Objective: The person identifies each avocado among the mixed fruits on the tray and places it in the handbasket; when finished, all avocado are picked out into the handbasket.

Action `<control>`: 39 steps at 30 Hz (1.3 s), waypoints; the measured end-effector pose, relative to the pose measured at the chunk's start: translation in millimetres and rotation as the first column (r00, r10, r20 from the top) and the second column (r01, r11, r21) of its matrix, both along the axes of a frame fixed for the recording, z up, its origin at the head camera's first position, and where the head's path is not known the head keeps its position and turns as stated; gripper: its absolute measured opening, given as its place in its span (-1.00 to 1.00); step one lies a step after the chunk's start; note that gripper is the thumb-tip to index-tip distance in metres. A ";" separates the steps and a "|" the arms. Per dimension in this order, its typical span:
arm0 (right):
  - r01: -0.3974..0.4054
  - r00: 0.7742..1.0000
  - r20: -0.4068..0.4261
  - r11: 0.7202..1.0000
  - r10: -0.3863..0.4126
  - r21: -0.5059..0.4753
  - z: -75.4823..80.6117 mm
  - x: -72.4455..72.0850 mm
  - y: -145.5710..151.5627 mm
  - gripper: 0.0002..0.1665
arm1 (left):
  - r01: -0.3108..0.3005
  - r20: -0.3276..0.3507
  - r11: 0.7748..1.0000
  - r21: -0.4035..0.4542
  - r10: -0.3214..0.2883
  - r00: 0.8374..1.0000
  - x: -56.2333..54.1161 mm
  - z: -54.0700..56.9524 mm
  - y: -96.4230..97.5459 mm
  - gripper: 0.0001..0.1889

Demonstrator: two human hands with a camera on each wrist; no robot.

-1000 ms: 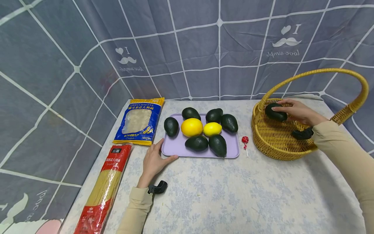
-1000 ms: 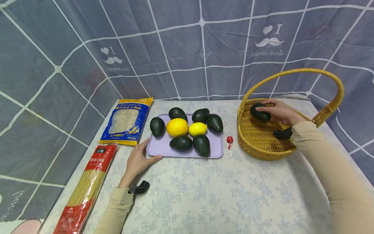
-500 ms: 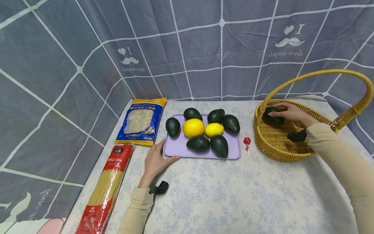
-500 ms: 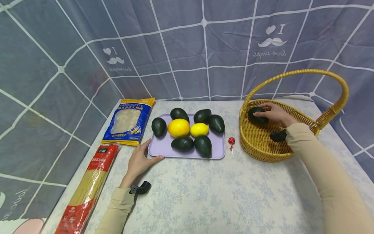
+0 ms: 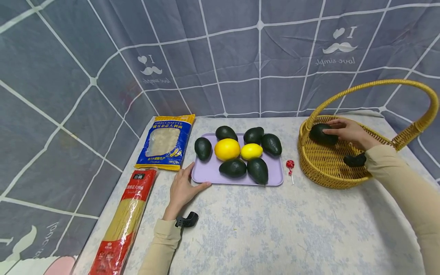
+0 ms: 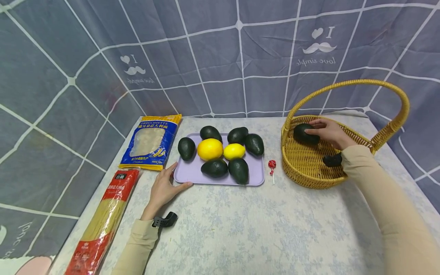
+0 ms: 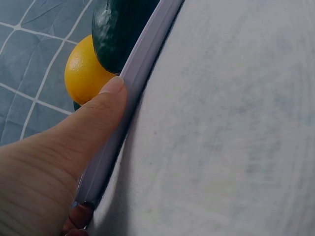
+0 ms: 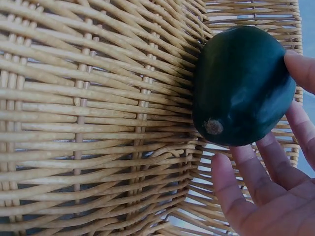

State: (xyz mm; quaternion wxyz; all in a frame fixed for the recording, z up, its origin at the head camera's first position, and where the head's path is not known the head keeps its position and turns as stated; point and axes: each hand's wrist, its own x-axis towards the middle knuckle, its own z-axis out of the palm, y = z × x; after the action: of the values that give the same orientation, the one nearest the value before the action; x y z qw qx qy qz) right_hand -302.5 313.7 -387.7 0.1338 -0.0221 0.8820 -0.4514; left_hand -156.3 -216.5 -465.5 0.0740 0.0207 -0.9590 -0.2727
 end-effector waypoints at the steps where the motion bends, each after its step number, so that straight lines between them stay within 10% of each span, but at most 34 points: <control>1: 0.001 1.000 -0.002 1.000 -0.001 0.001 0.1 0.4 0.0 0.00 | 0.000 0.001 1.000 0.001 0.000 1.000 -0.2 -0.2 -0.1 0.05; 20: 0.001 1.000 0.024 1.000 -0.002 0.011 6.8 8.8 1.9 -0.05 | 0.006 -0.018 1.000 0.007 -0.006 1.000 -1.0 -0.9 -0.4 0.05; 39: -0.003 0.991 -0.137 0.999 0.008 0.040 50.0 80.4 12.9 -0.40 | 0.017 -0.020 1.000 0.010 -0.016 1.000 -2.4 -0.9 -1.3 0.05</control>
State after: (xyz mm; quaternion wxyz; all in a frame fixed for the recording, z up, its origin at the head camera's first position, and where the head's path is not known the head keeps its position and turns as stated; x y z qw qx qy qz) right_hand -222.0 326.6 -337.8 0.0747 -0.0528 0.8977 -0.4310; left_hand -158.6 -217.8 -466.4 0.0814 0.0103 -0.9570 -0.2783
